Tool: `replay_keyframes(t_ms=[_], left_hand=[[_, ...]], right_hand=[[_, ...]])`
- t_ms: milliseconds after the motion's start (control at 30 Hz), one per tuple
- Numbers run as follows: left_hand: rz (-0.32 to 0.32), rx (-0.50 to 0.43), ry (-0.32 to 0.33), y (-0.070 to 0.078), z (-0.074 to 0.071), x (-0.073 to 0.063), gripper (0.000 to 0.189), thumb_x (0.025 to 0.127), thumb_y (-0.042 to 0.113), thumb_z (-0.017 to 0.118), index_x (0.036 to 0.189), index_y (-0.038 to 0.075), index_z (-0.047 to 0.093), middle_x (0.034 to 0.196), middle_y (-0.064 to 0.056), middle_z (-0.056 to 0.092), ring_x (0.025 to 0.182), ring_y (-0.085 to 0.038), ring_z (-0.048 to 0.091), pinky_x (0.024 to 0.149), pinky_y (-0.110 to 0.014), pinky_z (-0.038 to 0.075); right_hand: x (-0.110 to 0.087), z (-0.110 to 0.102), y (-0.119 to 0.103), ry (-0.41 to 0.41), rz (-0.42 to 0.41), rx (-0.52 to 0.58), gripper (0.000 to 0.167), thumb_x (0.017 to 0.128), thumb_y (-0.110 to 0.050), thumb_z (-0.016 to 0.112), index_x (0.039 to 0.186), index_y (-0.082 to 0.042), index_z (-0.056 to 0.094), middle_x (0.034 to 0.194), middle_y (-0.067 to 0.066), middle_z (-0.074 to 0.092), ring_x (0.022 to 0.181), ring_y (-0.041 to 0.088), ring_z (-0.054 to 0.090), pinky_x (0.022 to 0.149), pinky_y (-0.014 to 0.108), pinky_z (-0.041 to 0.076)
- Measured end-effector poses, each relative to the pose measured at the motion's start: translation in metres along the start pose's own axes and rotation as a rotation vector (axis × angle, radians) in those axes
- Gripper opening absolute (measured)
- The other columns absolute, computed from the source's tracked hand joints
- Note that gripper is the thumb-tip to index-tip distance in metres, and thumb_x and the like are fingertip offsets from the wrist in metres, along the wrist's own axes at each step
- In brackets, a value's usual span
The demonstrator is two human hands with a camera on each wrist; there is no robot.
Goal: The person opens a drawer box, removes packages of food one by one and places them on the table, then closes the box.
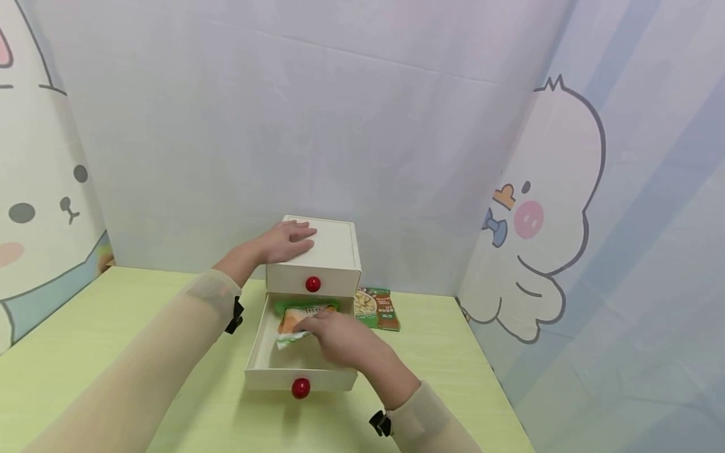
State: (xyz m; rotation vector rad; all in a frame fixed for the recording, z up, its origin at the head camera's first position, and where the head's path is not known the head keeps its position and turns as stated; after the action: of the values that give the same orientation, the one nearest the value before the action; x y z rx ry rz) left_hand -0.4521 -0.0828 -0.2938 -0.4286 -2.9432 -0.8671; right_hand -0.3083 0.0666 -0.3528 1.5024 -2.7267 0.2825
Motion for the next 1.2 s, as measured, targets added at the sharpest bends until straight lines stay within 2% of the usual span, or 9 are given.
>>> replay_keyframes(t_ms=[100,300,467,667,800,1200], left_hand=[[-0.003,0.000,-0.001,0.000,0.000,0.000,0.062,0.115,0.047,0.045,0.170,0.018,0.043,0.183,-0.011,0.027,0.173,-0.039,0.010,0.139,-0.065,0.012],[-0.007,0.001,0.003,0.000,-0.001,-0.001,0.063,0.115,0.047,0.046,0.170,0.019,0.044,0.183,-0.010,0.027,0.173,-0.039,0.011,0.138,-0.065,0.013],[-0.014,0.004,0.004,0.002,-0.002,-0.001,0.063,0.115,0.048,0.046,0.170,0.019,0.044,0.183,-0.011,0.028,0.173,-0.039,0.011,0.138,-0.066,0.013],[-0.016,0.006,0.001,0.001,-0.002,-0.002,0.063,0.115,0.048,0.046,0.170,0.019,0.043,0.183,-0.010,0.028,0.173,-0.039,0.011,0.138,-0.065,0.013],[-0.004,0.006,0.005,0.002,-0.002,-0.002,0.062,0.115,0.047,0.046,0.170,0.018,0.044,0.183,-0.011,0.028,0.173,-0.039,0.011,0.139,-0.064,0.013],[-0.004,0.010,0.005,0.001,-0.002,-0.001,0.063,0.115,0.046,0.044,0.170,0.017,0.043,0.183,-0.012,0.028,0.173,-0.040,0.011,0.139,-0.064,0.012]], right_hand=[[-0.005,-0.005,-0.001,0.032,0.001,-0.006,0.037,0.113,-0.006,0.056,0.134,-0.028,0.078,0.127,-0.004,0.078,0.118,0.016,0.074,0.097,0.035,0.065],[-0.016,-0.022,-0.004,0.145,-0.031,-0.029,0.039,0.109,-0.001,0.062,0.131,-0.028,0.079,0.126,-0.005,0.080,0.109,0.015,0.078,0.079,0.028,0.064],[-0.026,-0.037,-0.008,0.244,-0.083,-0.014,0.041,0.104,0.005,0.064,0.129,-0.024,0.080,0.123,-0.004,0.080,0.099,0.017,0.079,0.075,0.024,0.062],[-0.037,-0.052,-0.011,0.325,-0.113,-0.030,0.047,0.097,0.010,0.066,0.128,-0.024,0.080,0.117,-0.003,0.080,0.090,0.017,0.076,0.068,0.022,0.057],[-0.045,-0.060,-0.015,0.363,-0.138,-0.015,0.049,0.095,0.012,0.066,0.126,-0.023,0.080,0.114,-0.002,0.080,0.087,0.015,0.074,0.069,0.022,0.056],[-0.068,-0.081,-0.017,0.472,-0.177,-0.003,0.044,0.097,0.009,0.071,0.124,-0.024,0.080,0.119,-0.002,0.080,0.103,0.017,0.078,0.081,0.034,0.066]])
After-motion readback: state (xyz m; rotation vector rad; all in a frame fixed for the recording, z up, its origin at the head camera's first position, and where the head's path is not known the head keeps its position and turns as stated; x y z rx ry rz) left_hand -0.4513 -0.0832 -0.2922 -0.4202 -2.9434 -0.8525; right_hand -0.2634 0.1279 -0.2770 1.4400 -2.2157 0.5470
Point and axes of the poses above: each hand's wrist, its own x-axis towards the middle knuckle, its own z-axis out of the palm, y = z × x, the point moved 10 cm from there along x, towards the middle knuckle
